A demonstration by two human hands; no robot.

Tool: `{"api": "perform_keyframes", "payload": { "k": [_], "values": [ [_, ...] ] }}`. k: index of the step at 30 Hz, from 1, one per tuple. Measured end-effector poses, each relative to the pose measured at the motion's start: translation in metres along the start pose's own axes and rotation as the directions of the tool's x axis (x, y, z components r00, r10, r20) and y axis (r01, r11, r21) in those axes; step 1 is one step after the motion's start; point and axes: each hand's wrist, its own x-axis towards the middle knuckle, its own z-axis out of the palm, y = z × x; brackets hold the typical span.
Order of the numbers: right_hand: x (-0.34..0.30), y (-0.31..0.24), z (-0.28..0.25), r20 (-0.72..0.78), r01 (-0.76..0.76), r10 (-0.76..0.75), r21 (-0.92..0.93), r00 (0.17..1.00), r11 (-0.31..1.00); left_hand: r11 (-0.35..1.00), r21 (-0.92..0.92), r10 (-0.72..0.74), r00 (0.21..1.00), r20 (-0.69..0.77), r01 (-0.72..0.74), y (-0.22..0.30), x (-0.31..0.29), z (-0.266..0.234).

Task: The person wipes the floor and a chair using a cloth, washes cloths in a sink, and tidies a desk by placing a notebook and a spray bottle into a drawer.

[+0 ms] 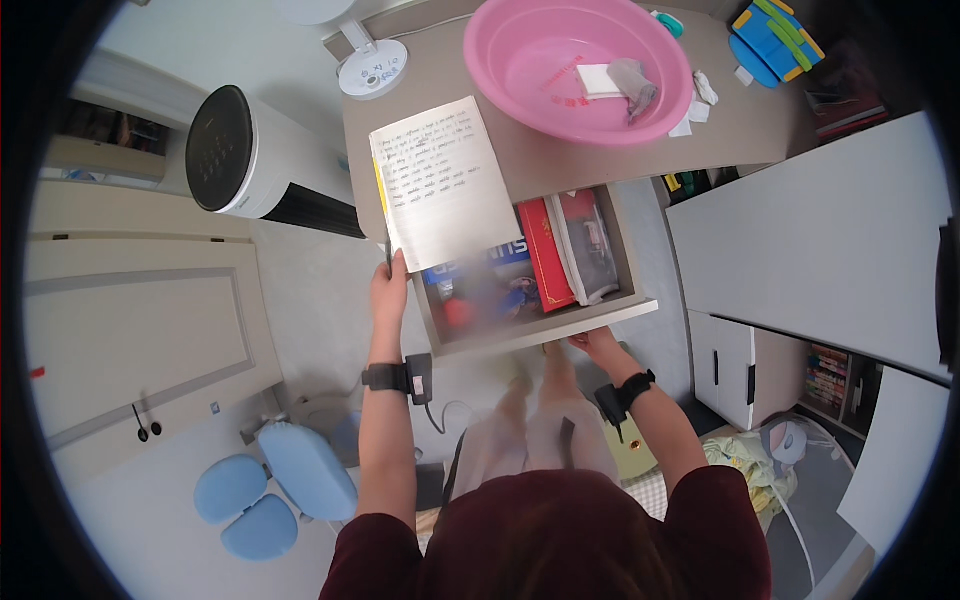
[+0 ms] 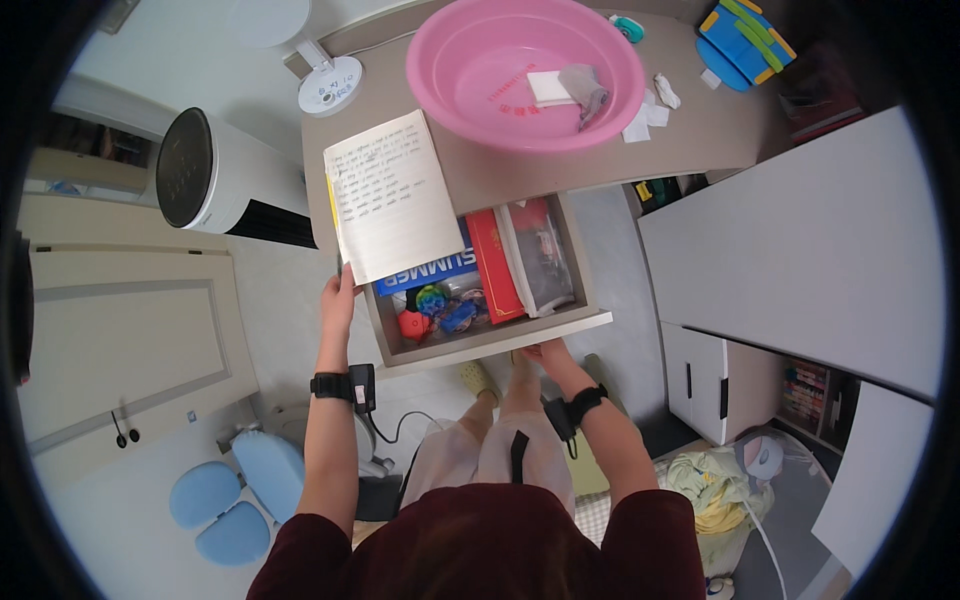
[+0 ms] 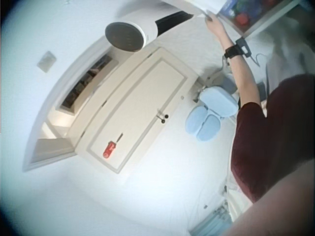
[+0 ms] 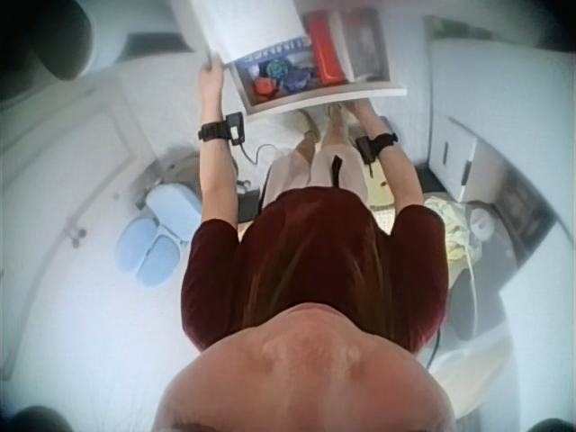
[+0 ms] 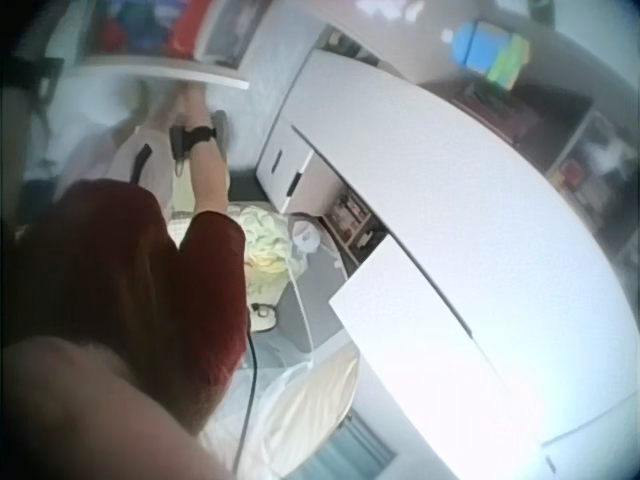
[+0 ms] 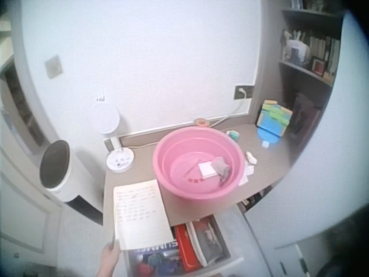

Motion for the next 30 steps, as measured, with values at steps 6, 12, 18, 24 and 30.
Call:
{"api": "perform_keyframes", "payload": {
  "k": [6, 12, 18, 24, 30],
  "values": [
    [-0.092, -0.014, 0.012, -0.090, 0.144, -0.160, -0.157, 0.983, 0.977, 0.949, -0.307, -0.072, 0.997, 0.015, 0.073, 0.005, 0.002, -0.001],
    [-0.104, -0.045, 0.021, 0.123, 0.314, -0.292, -0.236, 0.948, 0.919, 0.936, 0.014, 0.346, 0.911, -0.222, -0.352, 0.065, -0.067, 0.029],
    [-0.038, -0.098, 0.032, 0.282, 0.407, -0.345, -0.204, 0.895, 0.890, 0.781, -0.004, 0.616, 0.771, 0.162, -0.624, 0.109, -0.125, 0.101],
    [0.009, -0.181, -0.011, 0.153, 0.421, -0.404, -0.107, 0.902, 0.901, 0.743, 0.007, 0.642, 0.715, 0.277, -0.669, 0.124, -0.132, 0.161],
    [0.104, -0.255, -0.122, -0.093, 0.475, -0.468, 0.062, 0.879, 0.878, 0.807, 0.026, 0.561, 0.780, 0.277, -0.590, 0.161, -0.125, 0.231]
  ]
}}
